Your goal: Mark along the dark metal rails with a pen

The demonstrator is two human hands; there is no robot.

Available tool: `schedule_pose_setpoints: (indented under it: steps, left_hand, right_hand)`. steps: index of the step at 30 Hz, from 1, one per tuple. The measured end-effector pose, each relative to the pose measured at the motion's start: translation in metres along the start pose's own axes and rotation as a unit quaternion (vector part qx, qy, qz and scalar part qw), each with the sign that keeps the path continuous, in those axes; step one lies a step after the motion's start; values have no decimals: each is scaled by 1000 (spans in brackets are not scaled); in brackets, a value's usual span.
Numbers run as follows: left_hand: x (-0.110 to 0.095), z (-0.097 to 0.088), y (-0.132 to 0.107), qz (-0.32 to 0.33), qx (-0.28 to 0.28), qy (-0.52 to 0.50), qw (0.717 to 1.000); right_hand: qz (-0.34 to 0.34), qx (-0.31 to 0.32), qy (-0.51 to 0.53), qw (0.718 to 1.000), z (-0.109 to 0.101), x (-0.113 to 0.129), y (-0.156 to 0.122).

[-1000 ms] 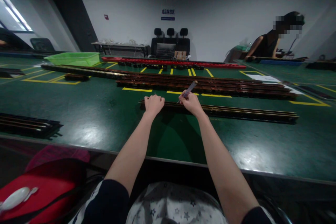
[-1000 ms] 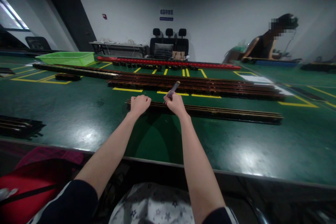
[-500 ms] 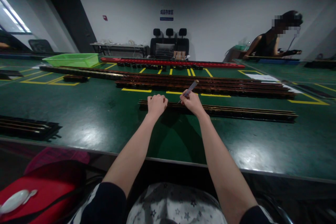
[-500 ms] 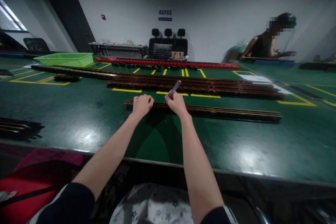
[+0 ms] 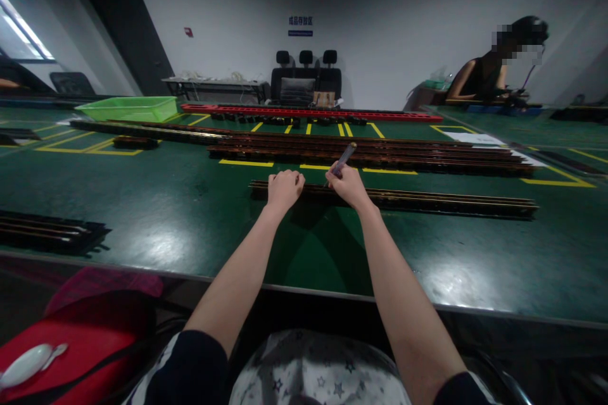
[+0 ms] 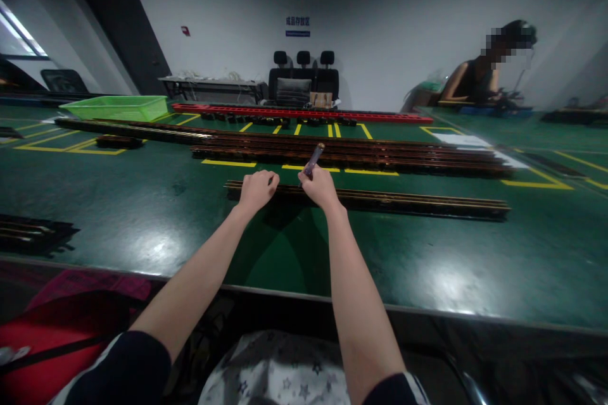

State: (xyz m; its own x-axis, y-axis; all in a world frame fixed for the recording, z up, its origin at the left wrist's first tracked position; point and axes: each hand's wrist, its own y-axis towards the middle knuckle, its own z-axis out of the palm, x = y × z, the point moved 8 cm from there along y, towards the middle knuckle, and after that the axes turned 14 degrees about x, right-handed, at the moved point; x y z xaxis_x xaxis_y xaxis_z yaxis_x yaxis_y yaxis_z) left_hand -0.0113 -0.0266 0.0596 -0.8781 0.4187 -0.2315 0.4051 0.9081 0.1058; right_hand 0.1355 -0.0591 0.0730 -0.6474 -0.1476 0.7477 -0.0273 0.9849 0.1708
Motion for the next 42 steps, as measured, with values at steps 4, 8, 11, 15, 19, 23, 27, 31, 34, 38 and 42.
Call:
schedule_pose_setpoints:
  steps: [4,8,11,15,19,23,27,31,34,38,42]
  left_hand:
    - [-3,1,0,12,1,-2,1000]
    - [-7,3,-1,30,0,-2,1000]
    - [-11,5,-1,41,-1,0,999]
    - [-12,14,1,41,22,26,999]
    - [-10,20,3,38,35,58,997]
    - [-10,20,3,39,26,64,997]
    - [-12,18,2,36,26,71,997]
    - [-10,17,3,16,28,85,996]
    - [-7,18,5,11,27,80,996]
    - [0,19,9,3,21,57,998]
    - [5,17,9,-21,12,36,999]
  right_hand:
    - [-1,-4,1,1000,-2,-1,-1]
    - [-5,-13,5,1000,-2,0,-2]
    - [-14,-16,7,1000,-1,1,-2]
    - [-19,-18,6,1000,-1,2,-2]
    - [-19,-19,7,1000,-1,3,-3]
    - [-14,-15,9,1000,-1,3,-3]
    - [-13,-14,0,1000,-1,1,-2]
    - [-20,-17,5,1000,0,-1,0]
    - [-23,-14,4,1000,1,-1,1]
    - [-25,-5,17,1000,4,3,-1]
    - [-26,8,30,999,7,4,0]
